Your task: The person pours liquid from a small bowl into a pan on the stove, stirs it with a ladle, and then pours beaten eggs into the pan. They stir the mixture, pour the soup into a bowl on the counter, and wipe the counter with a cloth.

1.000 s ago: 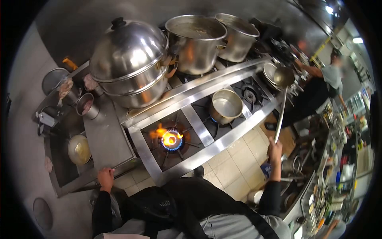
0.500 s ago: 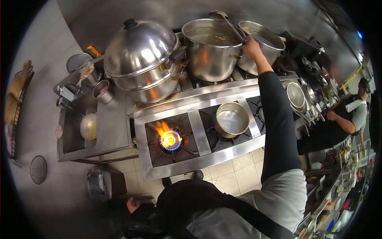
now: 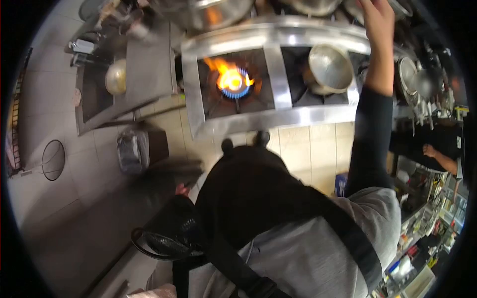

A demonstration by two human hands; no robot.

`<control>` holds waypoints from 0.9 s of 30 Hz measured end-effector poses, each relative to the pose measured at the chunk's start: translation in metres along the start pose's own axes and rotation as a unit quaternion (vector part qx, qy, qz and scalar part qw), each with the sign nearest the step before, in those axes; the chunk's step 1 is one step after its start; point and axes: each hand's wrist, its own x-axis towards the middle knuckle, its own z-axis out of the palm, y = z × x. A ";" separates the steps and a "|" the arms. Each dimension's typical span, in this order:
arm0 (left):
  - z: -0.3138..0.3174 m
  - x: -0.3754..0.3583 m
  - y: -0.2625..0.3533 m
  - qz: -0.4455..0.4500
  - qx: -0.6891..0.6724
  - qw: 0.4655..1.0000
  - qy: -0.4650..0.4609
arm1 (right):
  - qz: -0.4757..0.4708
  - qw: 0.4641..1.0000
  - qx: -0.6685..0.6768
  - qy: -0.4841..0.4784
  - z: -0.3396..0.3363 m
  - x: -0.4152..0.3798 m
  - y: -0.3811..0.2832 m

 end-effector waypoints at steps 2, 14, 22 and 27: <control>-0.015 -0.005 -0.009 0.000 0.002 1.000 -0.019 | 0.078 0.906 0.321 -0.266 0.004 -0.130 -0.039; -0.078 0.106 0.140 -0.303 -0.043 0.925 -0.226 | 0.773 0.335 0.486 0.233 0.273 -0.613 0.060; -0.106 0.056 0.025 -0.439 -0.422 0.775 -0.169 | 0.728 0.373 0.529 0.228 0.282 -0.613 0.061; -0.095 0.049 0.137 -0.262 0.032 0.928 -0.264 | 0.773 0.327 0.510 0.187 0.279 -0.624 0.063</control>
